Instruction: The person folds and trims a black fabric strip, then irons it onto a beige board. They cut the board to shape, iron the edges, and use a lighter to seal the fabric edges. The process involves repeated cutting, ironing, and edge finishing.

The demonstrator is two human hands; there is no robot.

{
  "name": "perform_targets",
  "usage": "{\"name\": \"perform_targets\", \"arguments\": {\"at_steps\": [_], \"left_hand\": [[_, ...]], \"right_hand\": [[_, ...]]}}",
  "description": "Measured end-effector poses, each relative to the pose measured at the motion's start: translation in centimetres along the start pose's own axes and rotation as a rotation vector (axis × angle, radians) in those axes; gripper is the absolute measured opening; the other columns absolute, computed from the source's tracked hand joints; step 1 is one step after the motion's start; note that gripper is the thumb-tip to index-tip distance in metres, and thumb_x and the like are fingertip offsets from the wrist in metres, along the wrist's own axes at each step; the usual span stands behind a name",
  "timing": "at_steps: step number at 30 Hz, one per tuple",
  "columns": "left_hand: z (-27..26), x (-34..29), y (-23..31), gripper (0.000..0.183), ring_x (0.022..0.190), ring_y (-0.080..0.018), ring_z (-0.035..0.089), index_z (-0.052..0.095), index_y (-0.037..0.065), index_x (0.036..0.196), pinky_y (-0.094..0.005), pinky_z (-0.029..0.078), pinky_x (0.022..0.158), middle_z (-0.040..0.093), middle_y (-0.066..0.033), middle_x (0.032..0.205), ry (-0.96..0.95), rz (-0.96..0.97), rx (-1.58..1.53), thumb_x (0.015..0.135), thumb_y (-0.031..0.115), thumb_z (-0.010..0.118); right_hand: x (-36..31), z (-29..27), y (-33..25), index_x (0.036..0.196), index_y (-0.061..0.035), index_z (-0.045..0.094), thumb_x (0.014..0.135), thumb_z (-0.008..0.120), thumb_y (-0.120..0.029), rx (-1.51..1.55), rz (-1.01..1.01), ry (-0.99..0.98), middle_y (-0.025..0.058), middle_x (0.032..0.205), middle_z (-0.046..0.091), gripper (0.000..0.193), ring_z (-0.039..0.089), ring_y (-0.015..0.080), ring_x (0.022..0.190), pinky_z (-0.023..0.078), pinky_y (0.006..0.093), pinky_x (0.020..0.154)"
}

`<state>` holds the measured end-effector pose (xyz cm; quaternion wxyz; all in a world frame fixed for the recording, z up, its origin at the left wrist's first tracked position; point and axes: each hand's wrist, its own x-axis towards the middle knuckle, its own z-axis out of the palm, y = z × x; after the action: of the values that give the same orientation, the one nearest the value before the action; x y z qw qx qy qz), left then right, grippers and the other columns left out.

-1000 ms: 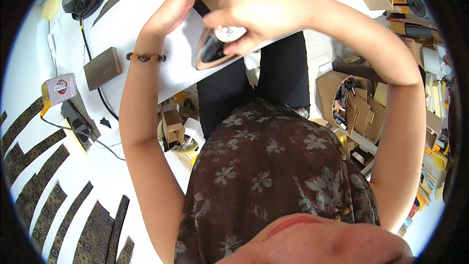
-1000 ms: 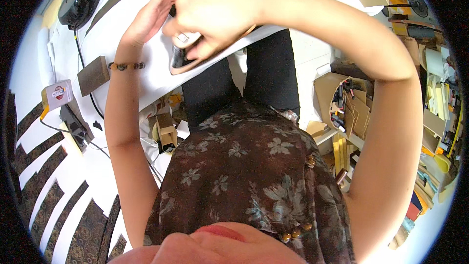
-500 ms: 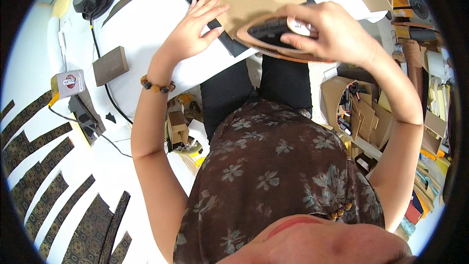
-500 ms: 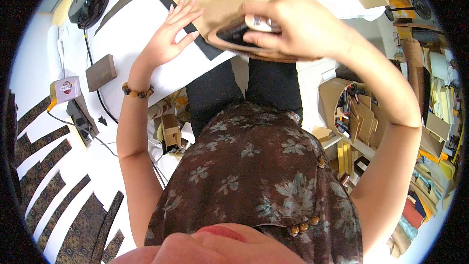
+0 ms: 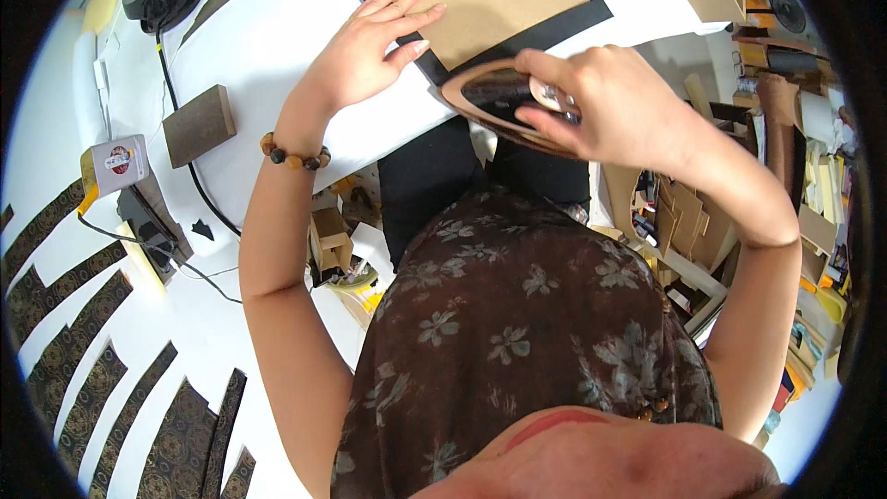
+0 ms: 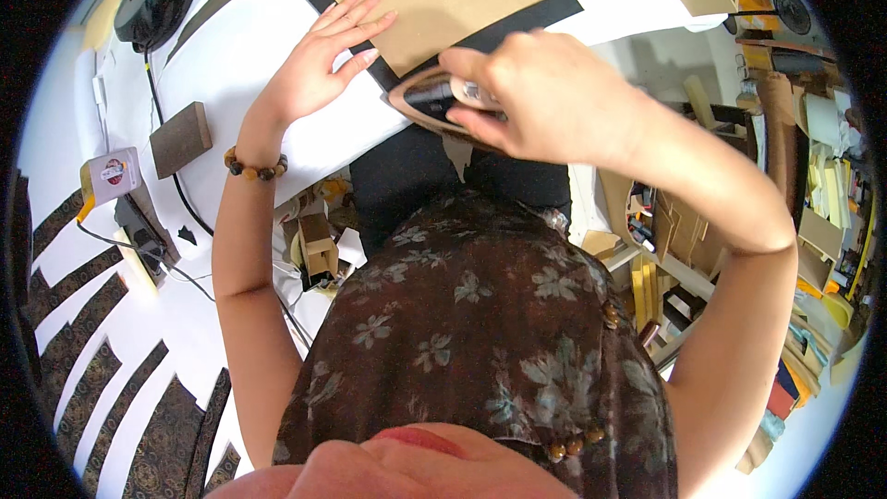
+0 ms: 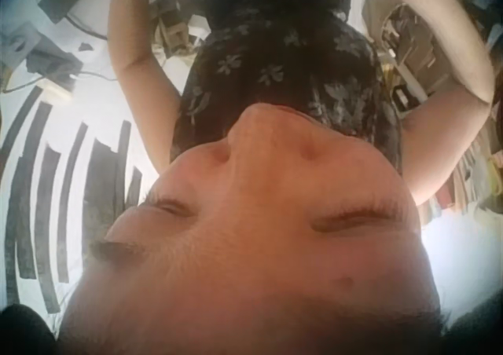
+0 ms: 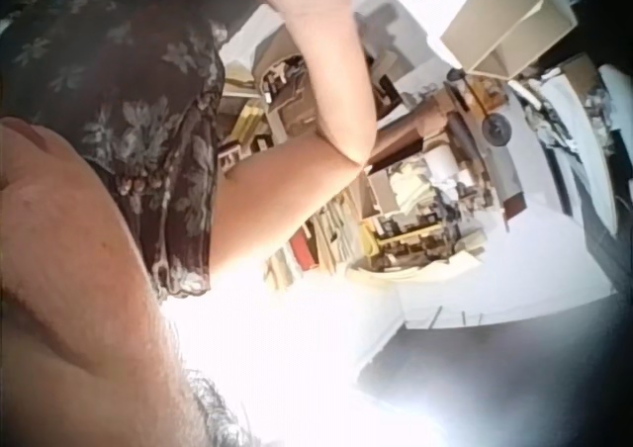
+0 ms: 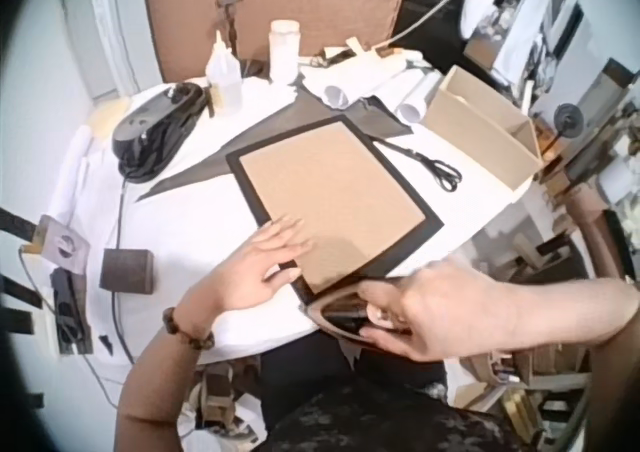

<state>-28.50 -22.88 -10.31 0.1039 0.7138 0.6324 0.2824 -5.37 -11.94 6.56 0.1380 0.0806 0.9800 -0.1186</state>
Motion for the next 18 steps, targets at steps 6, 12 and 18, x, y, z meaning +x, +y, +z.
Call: {"name": "perform_targets", "arguments": {"at_steps": [6, 12, 18], "left_hand": [[0.2, 0.1, 0.4, 0.044, 0.146, -0.0264, 0.022, 0.051, 0.023, 0.14, -0.0406, 0.018, 0.121, 0.034, -0.0044, 0.155, -0.008, -0.004, -0.008, 0.096, 0.017, 0.053], [0.2, 0.2, 0.0, 0.041, 0.146, -0.0257, 0.023, 0.052, 0.021, 0.14, -0.04, 0.017, 0.121, 0.035, -0.0062, 0.154, 0.009, 0.011, 0.008, 0.099, 0.016, 0.048], [0.5, 0.0, 0.0, 0.039, 0.146, -0.027, 0.024, 0.052, 0.019, 0.139, -0.0407, 0.017, 0.121, 0.036, -0.0083, 0.153, 0.015, -0.01, 0.03, 0.102, 0.015, 0.041]], "right_hand": [[0.2, 0.5, -0.6, 0.102, -0.0056, 0.059, 0.086, 0.067, -0.026, 0.002, 0.051, 0.099, 0.0154, 0.062, 0.064, 0.027, 0.067, 0.0356, 0.063, 0.055, 0.0421, 0.058], [0.9, 0.3, -0.6, 0.101, -0.0045, 0.06, 0.085, 0.068, -0.027, -0.023, 0.084, 0.123, 0.0173, 0.062, 0.064, 0.029, 0.066, 0.038, 0.065, 0.055, 0.0434, 0.06], [-0.4, 0.7, 0.6, 0.103, -0.0063, 0.06, 0.084, 0.07, -0.027, 0.008, 0.127, 0.102, 0.0174, 0.065, 0.066, 0.03, 0.067, 0.037, 0.066, 0.055, 0.0438, 0.059]]}}
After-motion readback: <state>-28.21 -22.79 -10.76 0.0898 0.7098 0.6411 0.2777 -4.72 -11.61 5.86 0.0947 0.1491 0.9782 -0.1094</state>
